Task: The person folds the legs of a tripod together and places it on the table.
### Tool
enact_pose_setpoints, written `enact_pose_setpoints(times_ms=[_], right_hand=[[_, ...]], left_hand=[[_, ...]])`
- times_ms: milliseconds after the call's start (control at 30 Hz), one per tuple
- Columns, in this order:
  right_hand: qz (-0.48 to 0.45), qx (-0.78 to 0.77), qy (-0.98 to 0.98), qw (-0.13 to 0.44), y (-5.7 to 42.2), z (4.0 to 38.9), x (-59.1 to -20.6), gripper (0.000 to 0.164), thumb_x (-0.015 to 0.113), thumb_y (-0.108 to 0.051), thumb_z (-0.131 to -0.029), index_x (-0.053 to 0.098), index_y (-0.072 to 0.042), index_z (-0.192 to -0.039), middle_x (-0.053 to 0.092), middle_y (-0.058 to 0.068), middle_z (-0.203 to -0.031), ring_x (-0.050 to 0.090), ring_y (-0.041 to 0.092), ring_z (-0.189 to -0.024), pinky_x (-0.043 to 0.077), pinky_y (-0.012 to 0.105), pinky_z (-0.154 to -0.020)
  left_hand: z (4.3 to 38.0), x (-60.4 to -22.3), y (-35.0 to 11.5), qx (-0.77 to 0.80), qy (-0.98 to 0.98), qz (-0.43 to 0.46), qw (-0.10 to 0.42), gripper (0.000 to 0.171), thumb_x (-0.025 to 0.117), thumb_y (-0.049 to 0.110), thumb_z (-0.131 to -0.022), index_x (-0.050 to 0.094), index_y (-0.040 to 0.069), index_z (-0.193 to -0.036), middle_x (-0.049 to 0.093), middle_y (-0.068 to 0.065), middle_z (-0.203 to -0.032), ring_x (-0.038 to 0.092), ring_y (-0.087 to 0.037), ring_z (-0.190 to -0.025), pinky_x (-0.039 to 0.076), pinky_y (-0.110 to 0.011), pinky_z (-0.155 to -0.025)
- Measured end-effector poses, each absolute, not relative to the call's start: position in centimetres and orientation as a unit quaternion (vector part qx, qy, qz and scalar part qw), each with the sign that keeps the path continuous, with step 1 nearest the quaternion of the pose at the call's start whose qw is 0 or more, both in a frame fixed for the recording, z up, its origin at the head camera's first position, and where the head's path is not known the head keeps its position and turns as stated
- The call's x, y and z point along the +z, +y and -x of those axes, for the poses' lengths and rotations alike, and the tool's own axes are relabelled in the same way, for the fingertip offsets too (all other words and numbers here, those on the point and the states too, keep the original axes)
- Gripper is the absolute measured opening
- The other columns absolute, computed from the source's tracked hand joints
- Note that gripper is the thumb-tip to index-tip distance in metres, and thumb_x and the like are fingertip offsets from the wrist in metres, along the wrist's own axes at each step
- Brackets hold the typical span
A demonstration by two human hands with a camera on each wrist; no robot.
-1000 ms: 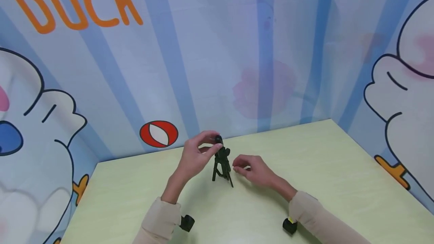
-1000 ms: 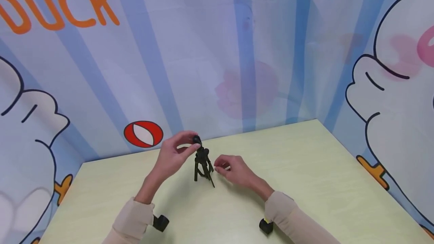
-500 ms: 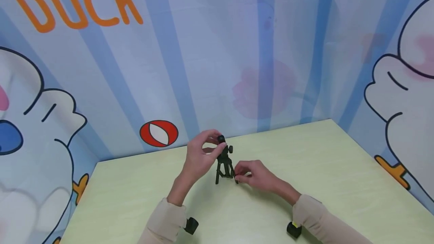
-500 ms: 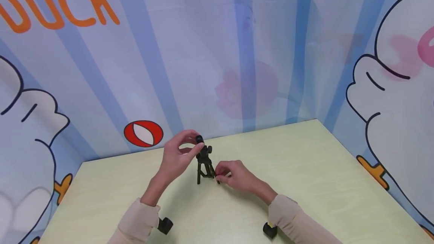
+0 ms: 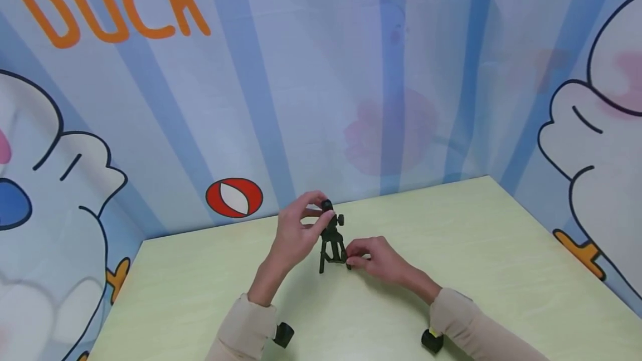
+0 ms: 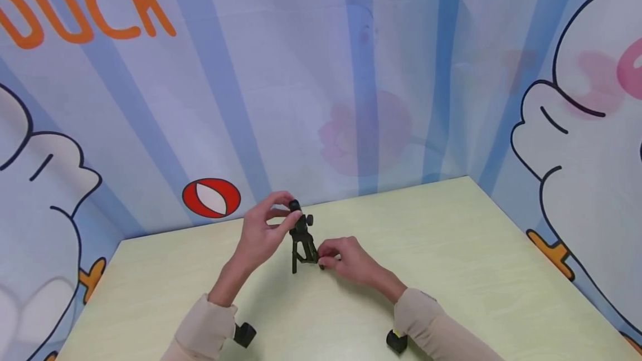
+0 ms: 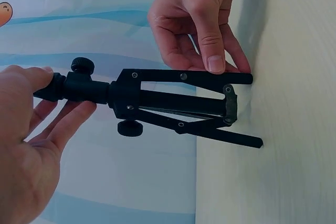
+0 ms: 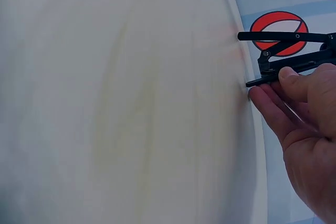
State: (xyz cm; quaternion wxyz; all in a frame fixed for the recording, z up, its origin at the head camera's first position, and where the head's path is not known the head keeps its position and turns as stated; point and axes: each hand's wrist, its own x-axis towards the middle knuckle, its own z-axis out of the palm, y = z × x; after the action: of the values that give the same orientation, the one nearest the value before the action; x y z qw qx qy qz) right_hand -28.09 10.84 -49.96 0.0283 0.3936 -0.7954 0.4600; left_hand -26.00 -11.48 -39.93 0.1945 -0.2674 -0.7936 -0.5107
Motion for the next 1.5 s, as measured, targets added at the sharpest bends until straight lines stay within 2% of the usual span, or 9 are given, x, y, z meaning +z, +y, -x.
enact_pose_setpoints(times_ms=[400,867,1200,1500], right_hand=[[-0.378,0.453,-0.806,0.043,9.8,28.4,-50.2,0.006,0.073,0.004,-0.094,0.074,-0.003,-0.094,0.076,0.004,-0.091,0.073,0.012,-0.086,0.061,0.031,-0.081],[-0.374,0.453,-0.808,0.044,9.3,28.8,-50.1,0.007,0.073,0.002,-0.094,0.076,-0.005,-0.093,0.076,0.002,-0.091,0.073,0.009,-0.086,0.061,0.029,-0.08],[-0.372,0.451,-0.81,0.041,9.2,28.8,-50.0,0.006,0.073,0.002,-0.094,0.075,-0.004,-0.093,0.077,0.003,-0.092,0.074,0.012,-0.087,0.061,0.03,-0.082],[-0.375,0.429,-0.821,0.034,9.2,28.9,-49.6,0.007,0.071,0.002,-0.096,0.074,-0.004,-0.095,0.075,0.004,-0.096,0.073,0.015,-0.093,0.061,0.032,-0.086]], left_hand=[[25.8,-39.7,-11.9,-0.499,-0.798,0.259,0.217,0.024,0.076,0.01,-0.096,0.066,0.008,-0.118,0.069,-0.008,-0.103,0.075,-0.023,-0.083,0.064,-0.03,-0.072],[25.8,-40.0,-11.9,-0.486,-0.803,0.241,0.246,0.021,0.076,0.013,-0.096,0.066,0.011,-0.115,0.069,-0.006,-0.1,0.075,-0.022,-0.079,0.063,-0.028,-0.065],[25.9,-39.7,-11.8,-0.476,-0.809,0.242,0.247,0.02,0.076,0.01,-0.096,0.065,0.01,-0.112,0.069,-0.004,-0.097,0.075,-0.019,-0.081,0.063,-0.028,-0.075],[25.3,-39.9,-12.4,-0.479,-0.818,0.237,0.214,0.034,0.076,0.013,-0.097,0.068,0.012,-0.13,0.068,-0.007,-0.115,0.076,-0.024,-0.089,0.063,-0.031,-0.072]])
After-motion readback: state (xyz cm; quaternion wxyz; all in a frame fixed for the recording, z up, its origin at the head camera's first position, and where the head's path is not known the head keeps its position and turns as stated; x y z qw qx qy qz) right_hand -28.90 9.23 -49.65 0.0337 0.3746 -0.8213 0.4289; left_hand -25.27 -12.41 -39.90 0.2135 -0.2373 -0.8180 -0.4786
